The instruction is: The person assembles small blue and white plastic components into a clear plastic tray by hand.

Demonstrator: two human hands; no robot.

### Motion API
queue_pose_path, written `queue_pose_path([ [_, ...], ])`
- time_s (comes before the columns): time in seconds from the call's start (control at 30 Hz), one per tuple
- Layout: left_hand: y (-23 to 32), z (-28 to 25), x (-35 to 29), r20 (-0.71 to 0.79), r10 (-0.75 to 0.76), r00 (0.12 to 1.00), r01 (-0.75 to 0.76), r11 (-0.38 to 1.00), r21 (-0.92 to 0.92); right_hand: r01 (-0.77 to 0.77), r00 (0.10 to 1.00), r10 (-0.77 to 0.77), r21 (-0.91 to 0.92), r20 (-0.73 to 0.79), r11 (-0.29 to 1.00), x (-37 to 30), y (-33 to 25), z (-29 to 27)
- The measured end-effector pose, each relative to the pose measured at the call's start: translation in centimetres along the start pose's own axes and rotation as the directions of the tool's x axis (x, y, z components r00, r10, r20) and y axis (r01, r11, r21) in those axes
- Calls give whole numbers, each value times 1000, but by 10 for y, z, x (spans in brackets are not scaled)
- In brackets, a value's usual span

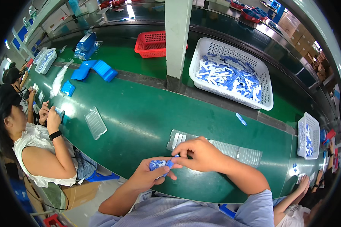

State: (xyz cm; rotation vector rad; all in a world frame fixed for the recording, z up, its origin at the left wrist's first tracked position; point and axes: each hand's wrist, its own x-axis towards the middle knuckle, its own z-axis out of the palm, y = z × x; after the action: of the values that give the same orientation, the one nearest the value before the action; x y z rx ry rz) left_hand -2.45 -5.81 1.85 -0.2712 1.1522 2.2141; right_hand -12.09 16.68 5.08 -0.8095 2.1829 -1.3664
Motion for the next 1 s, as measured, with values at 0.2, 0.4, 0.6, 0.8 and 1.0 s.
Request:
queue_pose_path([
  [0.2, 0, 1, -2, -54, 13, 998, -13, 1000, -15, -151, 907, 103, -88, -408, 985, -5, 14, -28],
  [0.4, -2, -4, -2, -73, 13, 997, -14, 1000, -6, 112, 950, -281, -693, -135, 713, -25, 21, 7],
  [0.6, 1, 2, -6, -72, 31, 997, -30, 999, 21, 79, 976, -187, -622, -110, 779, -25, 14, -4],
  [0.8, -4, 10, -1, -1, 25, 1000, -25, 988, 151, -19, 986, 17, -9, -164, 1000, -27, -4, 2],
  [1.0, -7, 15, -1, -20, -2, 1000, 4, 996, 93, 13, 963, 103, 424, -249, 906, -24, 38, -24],
])
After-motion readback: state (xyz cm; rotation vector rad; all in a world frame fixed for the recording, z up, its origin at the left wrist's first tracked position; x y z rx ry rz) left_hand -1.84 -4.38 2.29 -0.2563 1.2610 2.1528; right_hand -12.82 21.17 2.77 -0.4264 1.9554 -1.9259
